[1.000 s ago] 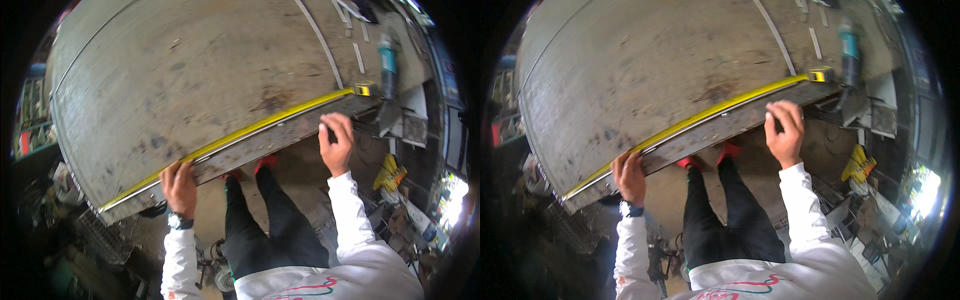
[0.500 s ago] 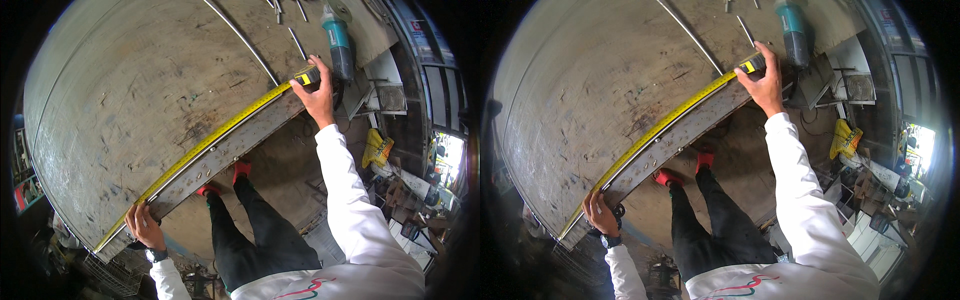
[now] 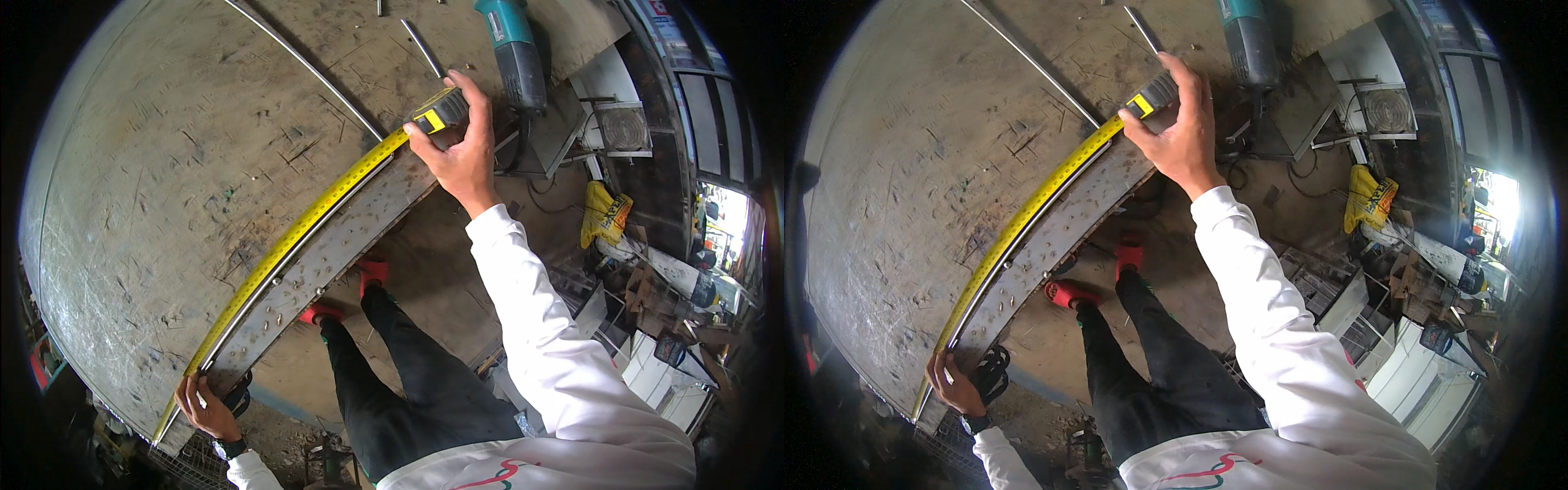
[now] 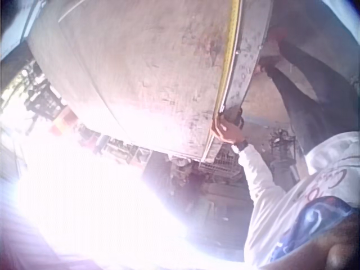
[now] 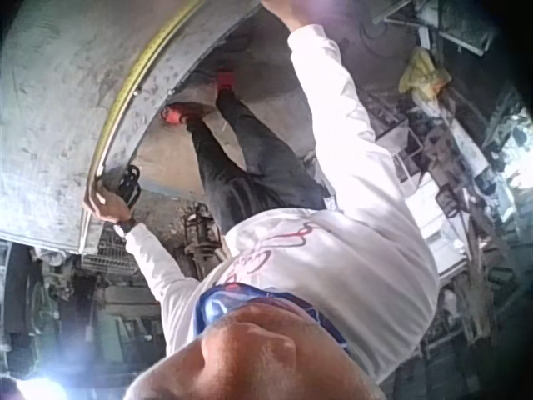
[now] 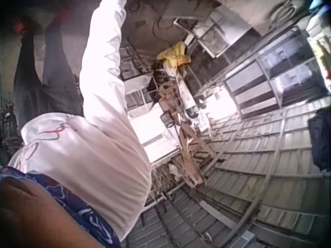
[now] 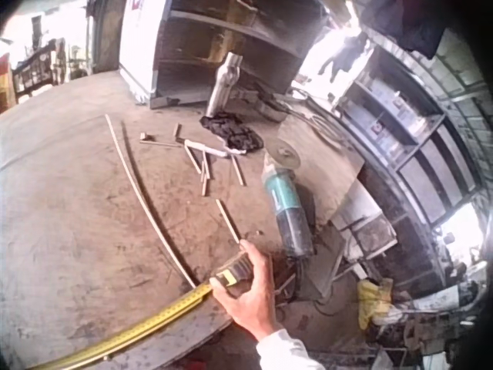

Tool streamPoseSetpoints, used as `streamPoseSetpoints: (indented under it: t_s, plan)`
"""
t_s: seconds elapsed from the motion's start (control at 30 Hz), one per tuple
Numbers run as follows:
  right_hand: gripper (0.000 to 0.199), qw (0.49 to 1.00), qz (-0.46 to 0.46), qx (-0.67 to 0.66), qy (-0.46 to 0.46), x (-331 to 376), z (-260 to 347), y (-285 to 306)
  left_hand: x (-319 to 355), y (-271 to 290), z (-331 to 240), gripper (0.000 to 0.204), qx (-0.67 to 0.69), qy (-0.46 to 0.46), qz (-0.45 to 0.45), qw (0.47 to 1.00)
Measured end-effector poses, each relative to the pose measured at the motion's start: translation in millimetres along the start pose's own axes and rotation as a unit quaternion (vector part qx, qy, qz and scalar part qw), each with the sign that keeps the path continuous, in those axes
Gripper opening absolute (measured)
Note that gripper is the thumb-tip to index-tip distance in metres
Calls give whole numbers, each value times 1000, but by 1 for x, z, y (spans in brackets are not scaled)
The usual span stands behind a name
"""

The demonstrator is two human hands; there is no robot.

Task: The person measures and marks metal rods on a workbench, cuts them with an angle grinder, and welds them together to form a rectangular frame. The person repeatedly measures, cuts, and welds the rods to assemble the frame.

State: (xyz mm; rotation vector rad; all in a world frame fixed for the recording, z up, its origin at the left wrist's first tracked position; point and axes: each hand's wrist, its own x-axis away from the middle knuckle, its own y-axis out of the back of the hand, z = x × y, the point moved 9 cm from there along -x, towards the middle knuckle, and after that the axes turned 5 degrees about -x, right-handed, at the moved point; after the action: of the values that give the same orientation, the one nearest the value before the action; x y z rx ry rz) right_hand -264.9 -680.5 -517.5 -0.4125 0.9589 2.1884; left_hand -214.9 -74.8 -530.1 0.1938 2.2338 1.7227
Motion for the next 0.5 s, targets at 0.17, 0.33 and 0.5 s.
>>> streamPoseSetpoints:
  t_s: [0.17, 0.33, 0.5]
  plan:
    - [83, 1000, -2, -2, 10, -1, 0, 0, -1, 2, -5, 18, -3, -5, -1, 1000]
    - [83, 1000, 16, 6, 11, -1, 1, 0, 1, 2, -2, 16, -39, -5, -3, 999]
    - [84, 1000, 14, 16, 18, -1, 2, 0, 0, 4, -3, 15, -48, 7, 0, 999]
